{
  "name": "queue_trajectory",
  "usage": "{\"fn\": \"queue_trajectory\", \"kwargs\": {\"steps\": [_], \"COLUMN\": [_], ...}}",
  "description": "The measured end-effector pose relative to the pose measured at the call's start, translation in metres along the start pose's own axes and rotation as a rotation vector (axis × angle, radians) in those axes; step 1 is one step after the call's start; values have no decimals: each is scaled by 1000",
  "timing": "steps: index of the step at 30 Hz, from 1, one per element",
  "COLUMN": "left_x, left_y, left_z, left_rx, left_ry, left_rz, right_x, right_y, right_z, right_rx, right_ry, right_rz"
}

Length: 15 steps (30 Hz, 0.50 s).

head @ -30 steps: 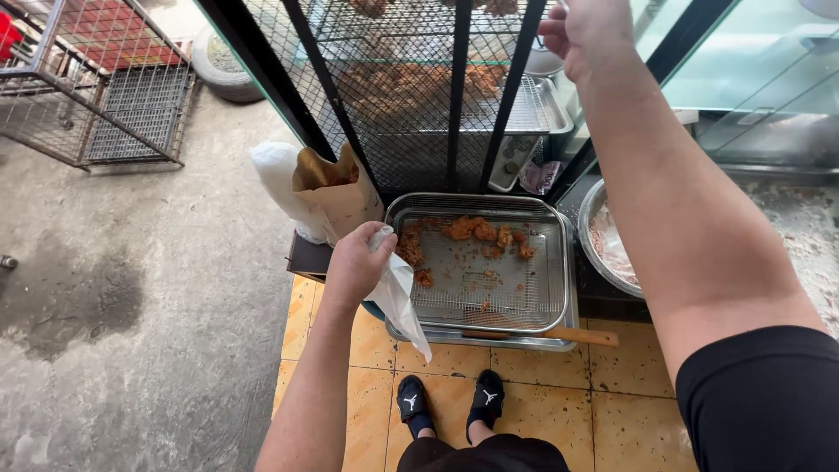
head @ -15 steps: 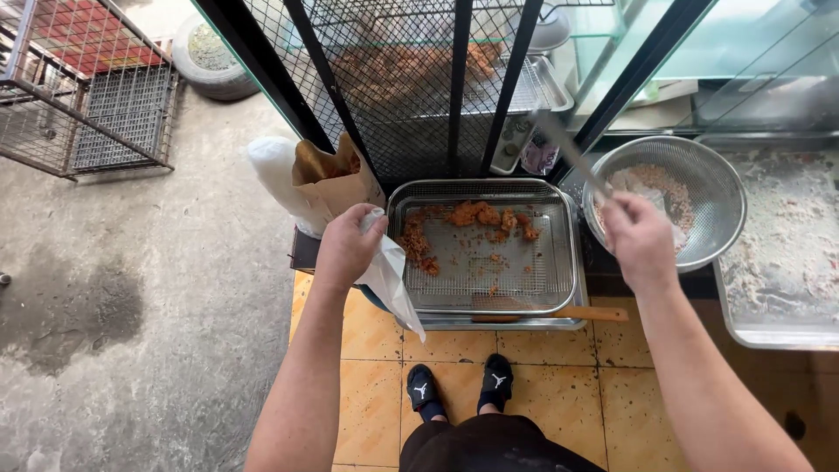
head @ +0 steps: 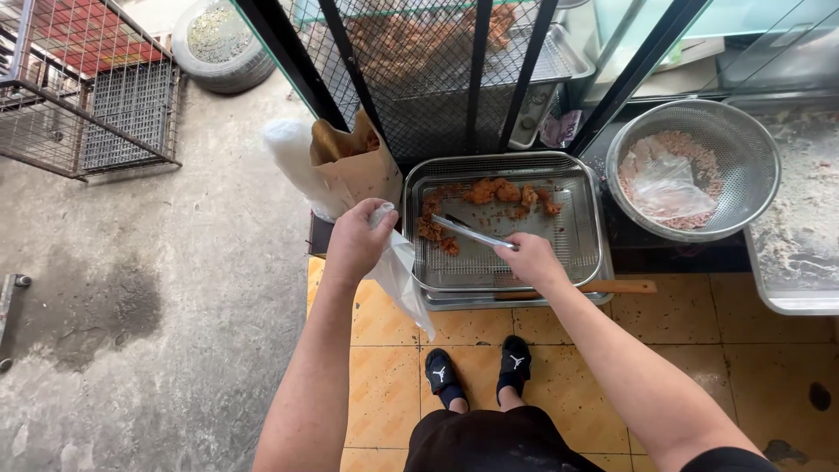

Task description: The person uses tongs to transfer fried chicken from a wire basket into a paper bag, and then uses a large strainer to remove french fries from a pot of oil.

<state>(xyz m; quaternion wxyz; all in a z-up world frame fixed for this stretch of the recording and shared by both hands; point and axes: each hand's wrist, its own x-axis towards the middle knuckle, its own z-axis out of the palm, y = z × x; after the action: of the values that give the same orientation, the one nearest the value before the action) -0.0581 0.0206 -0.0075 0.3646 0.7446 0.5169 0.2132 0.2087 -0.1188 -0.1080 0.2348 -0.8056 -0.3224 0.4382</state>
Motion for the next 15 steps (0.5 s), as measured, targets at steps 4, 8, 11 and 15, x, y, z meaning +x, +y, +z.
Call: {"fn": "queue_trajectory", "kwargs": {"steps": [4,8,11,15], "left_x": [-4,-3,1,7], "left_y": [-8,-14,-12,0], "left_z": [-3,-5,-5,-2], "left_rx": [-11,-11,-11,-9], "left_ry": [-1,7,5,-15], "left_rz": [-10,-4,-1,-14], "right_x": [10,18,7,-15], "right_y": [2,29,59,103], "right_z": [11,-1,-29,-72], "right_rx": [-207,79,371,569], "right_ry": [55,45,13,87], "right_rz": [-66,-84,-53,-215]}}
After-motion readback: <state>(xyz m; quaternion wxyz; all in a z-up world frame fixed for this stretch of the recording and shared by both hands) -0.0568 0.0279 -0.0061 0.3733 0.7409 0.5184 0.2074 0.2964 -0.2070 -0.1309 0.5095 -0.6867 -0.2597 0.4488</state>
